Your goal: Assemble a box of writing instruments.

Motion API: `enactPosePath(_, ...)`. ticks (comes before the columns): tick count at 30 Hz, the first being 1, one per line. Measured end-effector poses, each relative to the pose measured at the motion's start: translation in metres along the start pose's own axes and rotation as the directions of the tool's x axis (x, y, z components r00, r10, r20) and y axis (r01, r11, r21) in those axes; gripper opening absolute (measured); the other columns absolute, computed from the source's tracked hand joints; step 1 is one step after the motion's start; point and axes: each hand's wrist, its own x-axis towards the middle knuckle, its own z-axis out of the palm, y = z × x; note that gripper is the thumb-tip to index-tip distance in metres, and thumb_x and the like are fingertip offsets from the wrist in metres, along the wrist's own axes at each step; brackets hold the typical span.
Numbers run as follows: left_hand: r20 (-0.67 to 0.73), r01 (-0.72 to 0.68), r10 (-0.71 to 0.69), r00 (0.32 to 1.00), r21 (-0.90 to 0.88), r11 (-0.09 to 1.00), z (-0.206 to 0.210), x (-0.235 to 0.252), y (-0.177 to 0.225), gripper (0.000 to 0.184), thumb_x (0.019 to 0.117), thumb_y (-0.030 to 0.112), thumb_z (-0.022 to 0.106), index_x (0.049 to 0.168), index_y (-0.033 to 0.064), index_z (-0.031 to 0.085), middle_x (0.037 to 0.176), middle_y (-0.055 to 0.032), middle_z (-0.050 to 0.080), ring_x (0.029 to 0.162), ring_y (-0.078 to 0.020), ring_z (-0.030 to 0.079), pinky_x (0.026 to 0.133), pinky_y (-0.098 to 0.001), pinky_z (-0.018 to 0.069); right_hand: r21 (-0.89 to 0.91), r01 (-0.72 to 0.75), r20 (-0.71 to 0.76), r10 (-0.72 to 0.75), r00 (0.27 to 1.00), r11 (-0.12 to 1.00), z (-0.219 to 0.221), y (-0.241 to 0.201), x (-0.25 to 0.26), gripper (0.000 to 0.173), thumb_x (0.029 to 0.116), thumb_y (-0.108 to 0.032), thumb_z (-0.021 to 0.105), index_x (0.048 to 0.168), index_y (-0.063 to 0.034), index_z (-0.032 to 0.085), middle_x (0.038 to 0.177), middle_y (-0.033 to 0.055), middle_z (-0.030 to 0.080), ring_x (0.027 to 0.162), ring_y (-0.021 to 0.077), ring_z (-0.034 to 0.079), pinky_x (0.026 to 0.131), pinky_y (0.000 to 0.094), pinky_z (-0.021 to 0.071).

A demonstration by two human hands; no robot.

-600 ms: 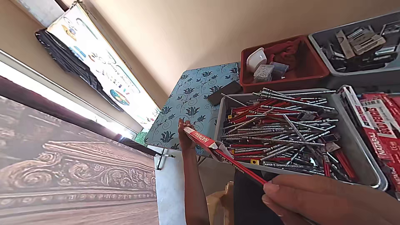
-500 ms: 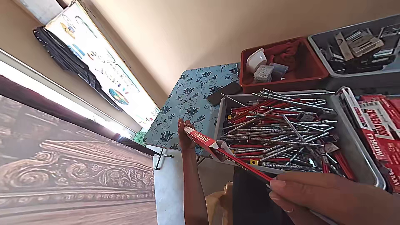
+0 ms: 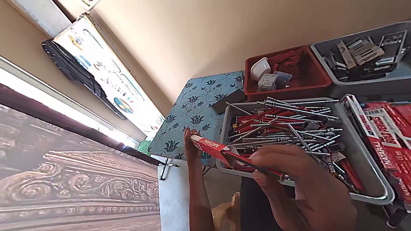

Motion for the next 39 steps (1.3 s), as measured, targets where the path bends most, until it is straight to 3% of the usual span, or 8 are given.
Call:
enactPosePath(2, -0.010, 0.006, -0.006, 1.000, -0.023, 1.000, -0.010, 0.002, -0.004, 0.012, 0.0898, 0.033, 0.076, 0.086, 0.0235, 0.070, 0.074, 0.0072, 0.069, 0.067, -0.0037, 0.068, 0.064, -0.0227, 0.0584, 0.008, 0.073, -0.102, -0.072, 0.992, 0.997, 0.003, 0.003, 0.002, 0.013, 0.1045, -0.019, 0.060, 0.110, -0.0072, 0.063, 0.104, 0.0035, 0.066, 0.098, 0.0013, 0.065, 0.082, 0.0110, 0.0542)
enactPosePath(6, -0.173, 0.018, -0.022, 0.985, -0.021, 1.000, 0.033, -0.017, 0.011, 0.015, 0.1020, 0.026, 0.060, 0.089, 0.0201, 0.062, 0.073, 0.0090, 0.067, 0.065, 0.0002, 0.065, 0.061, -0.0178, 0.0566, -0.009, 0.191, -0.233, -0.188, 0.954, 0.981, 0.017, 0.012, 0.004, 0.016, 0.0997, -0.014, 0.067, 0.112, -0.0113, 0.058, 0.101, 0.0010, 0.073, 0.092, 0.0067, 0.072, 0.076, 0.0174, 0.0590)
enactPosePath(10, -0.099, 0.001, -0.010, 0.995, -0.082, 0.997, 0.002, -0.010, 0.004, 0.013, 0.0949, 0.030, 0.071, 0.095, 0.0185, 0.066, 0.077, 0.0056, 0.069, 0.069, -0.0038, 0.068, 0.066, -0.0222, 0.0591, -0.080, 0.218, -0.288, -0.232, 0.929, 0.973, 0.038, 0.022, 0.004, 0.015, 0.0975, -0.012, 0.070, 0.110, -0.0106, 0.062, 0.101, 0.0009, 0.073, 0.089, 0.0073, 0.067, 0.078, 0.0182, 0.0548)
enactPosePath(13, -0.028, -0.018, 0.015, 1.000, -0.134, 0.991, -0.005, -0.004, 0.003, 0.011, 0.0940, 0.027, 0.071, 0.092, 0.0164, 0.072, 0.075, 0.0029, 0.070, 0.064, -0.0049, 0.068, 0.059, -0.0199, 0.0577, -0.115, 0.211, -0.268, -0.235, 0.934, 0.971, 0.047, 0.026, 0.000, 0.014, 0.0976, -0.012, 0.070, 0.110, -0.0113, 0.063, 0.104, 0.0013, 0.072, 0.095, 0.0089, 0.067, 0.084, 0.0200, 0.0541)
enactPosePath(21, -0.030, -0.010, 0.007, 1.000, -0.080, 0.997, -0.005, -0.001, 0.005, 0.017, 0.0964, 0.028, 0.068, 0.082, 0.0193, 0.067, 0.069, 0.0053, 0.065, 0.057, -0.0039, 0.064, 0.052, -0.0190, 0.0549, -0.199, 0.125, -0.189, -0.164, 0.968, 0.972, 0.048, 0.025, -0.014, 0.016, 0.1016, -0.025, 0.064, 0.117, -0.0196, 0.067, 0.120, 0.0006, 0.060, 0.118, 0.0097, 0.055, 0.102, 0.0223, 0.0437)
enactPosePath(26, 0.015, -0.023, 0.025, 1.000, -0.110, 0.994, -0.010, -0.002, 0.003, 0.013, 0.0972, 0.029, 0.067, 0.090, 0.0196, 0.073, 0.075, 0.0051, 0.069, 0.064, -0.0034, 0.067, 0.059, -0.0189, 0.0571, -0.220, 0.097, -0.149, -0.132, 0.980, 0.971, 0.050, 0.025, -0.018, 0.018, 0.1021, -0.027, 0.064, 0.119, -0.0206, 0.068, 0.120, 0.0030, 0.061, 0.119, 0.0110, 0.055, 0.102, 0.0227, 0.0426)
enactPosePath(32, -0.017, -0.043, 0.041, 0.999, -0.090, 0.995, -0.008, -0.002, 0.002, 0.016, 0.0993, 0.028, 0.063, 0.087, 0.0191, 0.070, 0.073, 0.0057, 0.067, 0.063, -0.0024, 0.065, 0.059, -0.0179, 0.0560, -0.238, 0.096, -0.123, -0.128, 0.984, 0.967, 0.054, 0.023, -0.025, 0.020, 0.1011, -0.025, 0.065, 0.120, -0.0197, 0.068, 0.118, 0.0052, 0.062, 0.118, 0.0131, 0.056, 0.102, 0.0237, 0.0429)
enactPosePath(39, 0.064, -0.040, 0.044, 0.997, -0.062, 0.997, -0.008, -0.001, 0.003, 0.013, 0.0930, 0.032, 0.073, 0.087, 0.0207, 0.072, 0.072, 0.0063, 0.067, 0.063, -0.0025, 0.066, 0.058, -0.0178, 0.0557, -0.265, 0.050, -0.100, -0.079, 0.992, 0.963, 0.053, 0.026, -0.028, 0.021, 0.1015, -0.029, 0.065, 0.119, -0.0197, 0.072, 0.117, 0.0091, 0.065, 0.117, 0.0155, 0.057, 0.100, 0.0243, 0.0441)
